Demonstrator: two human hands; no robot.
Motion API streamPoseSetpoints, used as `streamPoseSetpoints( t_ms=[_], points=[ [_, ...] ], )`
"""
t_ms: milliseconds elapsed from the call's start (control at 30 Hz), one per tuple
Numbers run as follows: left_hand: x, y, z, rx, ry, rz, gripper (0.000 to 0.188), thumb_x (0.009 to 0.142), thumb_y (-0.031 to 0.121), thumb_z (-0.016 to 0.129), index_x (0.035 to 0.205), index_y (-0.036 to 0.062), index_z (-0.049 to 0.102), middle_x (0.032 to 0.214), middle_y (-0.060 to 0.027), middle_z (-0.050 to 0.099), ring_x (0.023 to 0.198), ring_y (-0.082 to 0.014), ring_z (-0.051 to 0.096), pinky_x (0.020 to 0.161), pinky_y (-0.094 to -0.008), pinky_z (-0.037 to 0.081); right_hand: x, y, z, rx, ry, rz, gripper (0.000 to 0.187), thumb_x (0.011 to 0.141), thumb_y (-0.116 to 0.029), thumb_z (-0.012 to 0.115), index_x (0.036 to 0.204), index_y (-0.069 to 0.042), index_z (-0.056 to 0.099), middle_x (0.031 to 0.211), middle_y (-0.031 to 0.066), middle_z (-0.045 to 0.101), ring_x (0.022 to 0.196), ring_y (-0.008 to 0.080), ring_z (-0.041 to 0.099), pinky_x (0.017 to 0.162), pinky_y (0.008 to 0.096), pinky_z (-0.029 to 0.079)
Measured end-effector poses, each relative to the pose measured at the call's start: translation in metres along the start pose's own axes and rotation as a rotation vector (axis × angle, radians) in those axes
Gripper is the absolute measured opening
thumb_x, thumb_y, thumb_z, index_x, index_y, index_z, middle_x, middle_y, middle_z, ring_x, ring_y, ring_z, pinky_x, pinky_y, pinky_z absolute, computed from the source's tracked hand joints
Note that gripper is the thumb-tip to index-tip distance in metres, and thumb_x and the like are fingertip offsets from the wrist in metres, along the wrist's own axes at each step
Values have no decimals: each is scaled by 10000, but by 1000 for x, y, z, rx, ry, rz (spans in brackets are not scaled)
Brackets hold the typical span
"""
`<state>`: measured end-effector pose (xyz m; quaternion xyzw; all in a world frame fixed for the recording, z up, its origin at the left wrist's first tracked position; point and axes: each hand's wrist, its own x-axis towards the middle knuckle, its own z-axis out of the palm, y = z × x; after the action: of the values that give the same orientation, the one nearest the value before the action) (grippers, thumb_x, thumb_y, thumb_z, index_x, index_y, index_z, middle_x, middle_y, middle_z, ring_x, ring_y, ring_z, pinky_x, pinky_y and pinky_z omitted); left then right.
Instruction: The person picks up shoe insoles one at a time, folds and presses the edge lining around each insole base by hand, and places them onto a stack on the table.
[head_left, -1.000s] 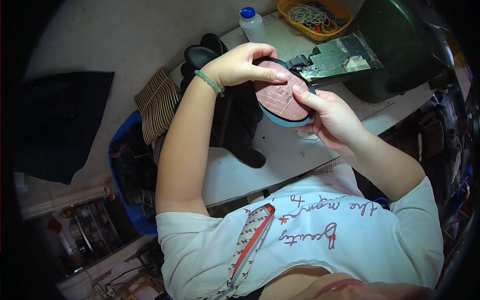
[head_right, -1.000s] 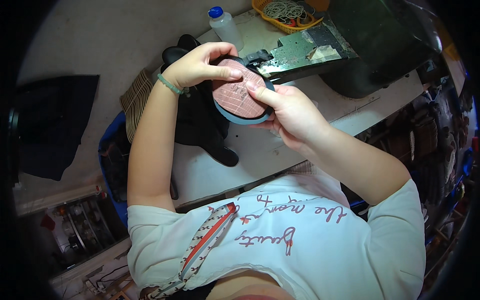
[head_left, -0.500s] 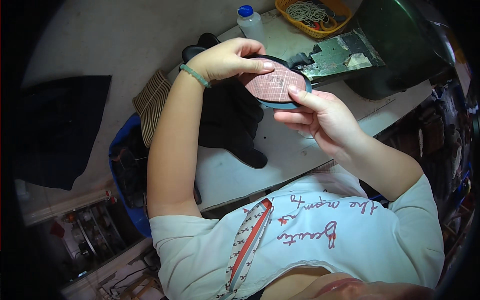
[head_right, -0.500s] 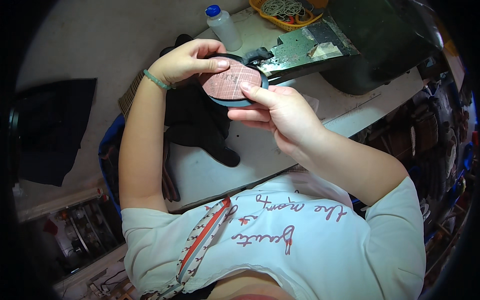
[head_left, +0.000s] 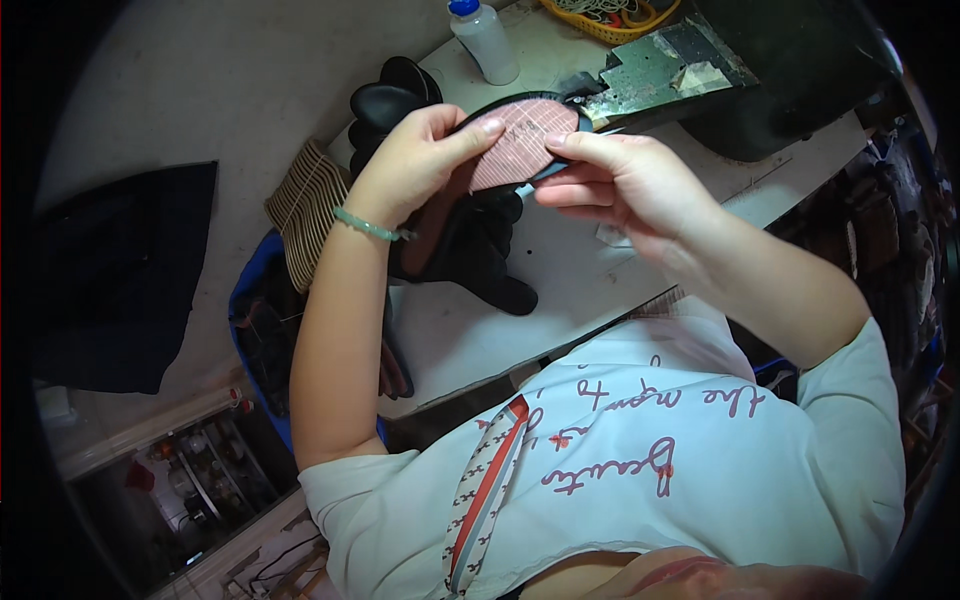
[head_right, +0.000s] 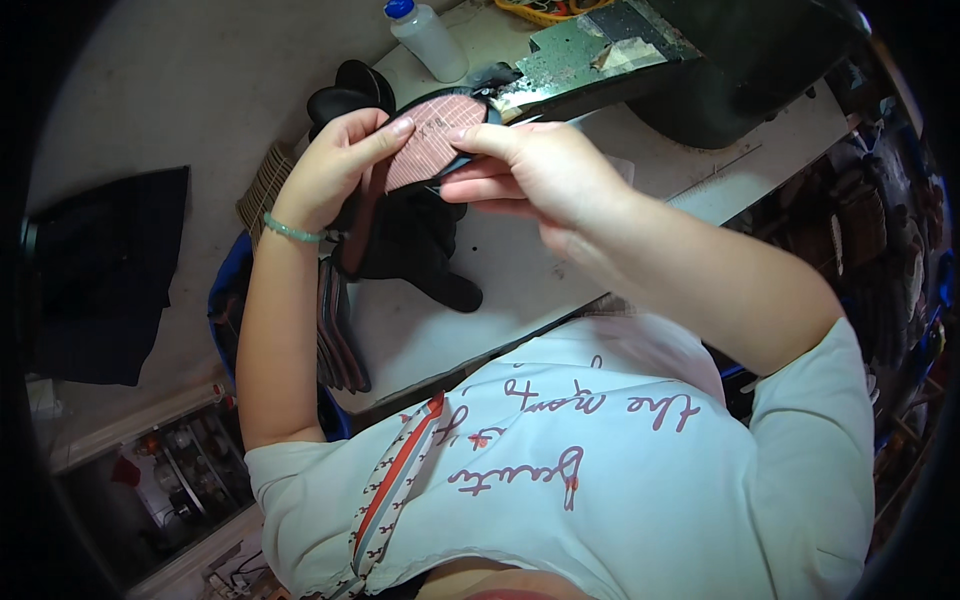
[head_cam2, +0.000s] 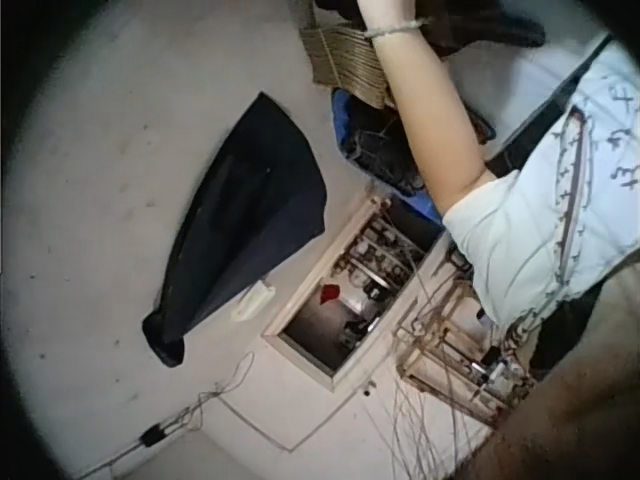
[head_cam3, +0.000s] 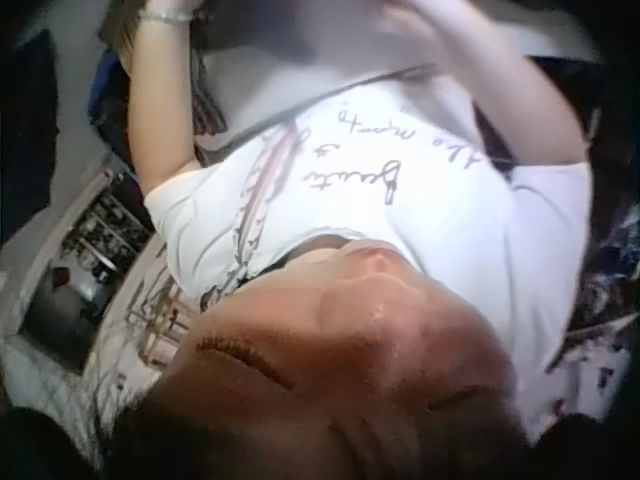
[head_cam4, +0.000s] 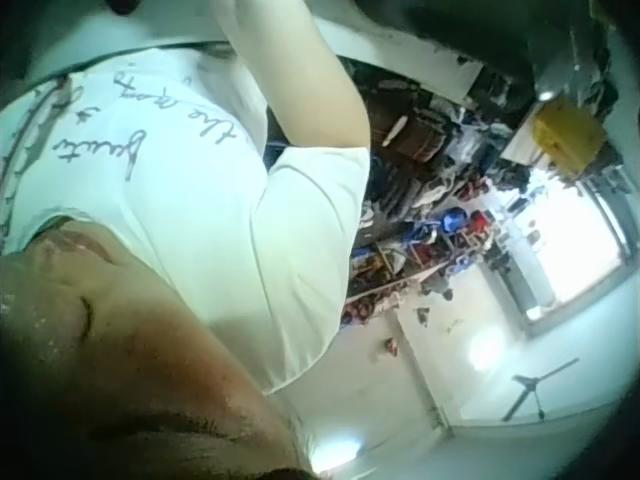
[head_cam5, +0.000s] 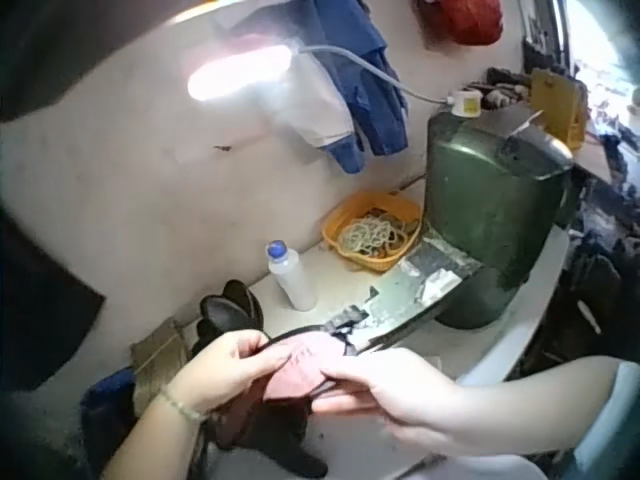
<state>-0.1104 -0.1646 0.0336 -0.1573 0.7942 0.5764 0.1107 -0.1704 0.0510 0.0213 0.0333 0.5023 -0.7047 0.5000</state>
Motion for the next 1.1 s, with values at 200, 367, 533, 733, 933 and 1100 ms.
streamPoseSetpoints(
  t_ms=[200, 367, 533, 733, 933, 1100],
  points=[
    [-25, 4, 33, -144, 155, -114, 307, 901, 328, 659, 809, 36, 629, 722, 15, 617, 605, -35, 523, 560, -191, 404, 0, -20, -16, -279, -27, -58, 268, 838, -299, 695, 916, -43, 680, 860, 77, 704, 764, 120, 676, 743, 233, 517],
    [-36, 1, 77, -429, 329, -104, 290, 903, 266, 662, 832, -15, 652, 720, -10, 627, 593, -56, 533, 533, -209, 434, -9, -17, -20, -305, -36, -82, 264, 835, -318, 700, 896, -62, 669, 830, 31, 686, 714, 100, 647, 707, 228, 511],
    [-38, 12, 101, -550, 359, -130, 359, 907, 372, 630, 917, 13, 630, 783, -33, 659, 589, -83, 613, 470, -190, 463, -20, -1, -32, -373, -220, -103, 397, 849, -365, 690, 1045, -25, 628, 896, 19, 657, 784, 72, 591, 694, 223, 457],
    [-33, 16, 84, -414, 296, -224, 471, 910, 463, 580, 949, -1, 652, 806, -82, 690, 605, -130, 671, 489, -210, 535, -36, 30, -69, -419, -308, -130, 321, 983, -290, 518, 1017, 16, 611, 864, 19, 624, 764, 54, 555, 682, 226, 464],
    [-25, 22, 64, -188, 341, -366, 571, 813, 540, 672, 622, 11, 579, 458, -43, 511, 355, -103, 487, 346, -208, 399, -38, 26, -81, -325, -288, -159, 329, 1015, -277, 465, 964, 6, 625, 789, -19, 610, 695, 19, 514, 626, 206, 436],
    [-15, 21, 54, -123, 356, -387, 620, 774, 597, 683, 566, 30, 543, 435, -11, 443, 327, -97, 399, 327, -222, 312, -22, 13, -77, -340, -237, -168, 346, 1005, -288, 484, 903, 8, 630, 719, -13, 601, 613, 25, 510, 563, 207, 433]
  ],
)
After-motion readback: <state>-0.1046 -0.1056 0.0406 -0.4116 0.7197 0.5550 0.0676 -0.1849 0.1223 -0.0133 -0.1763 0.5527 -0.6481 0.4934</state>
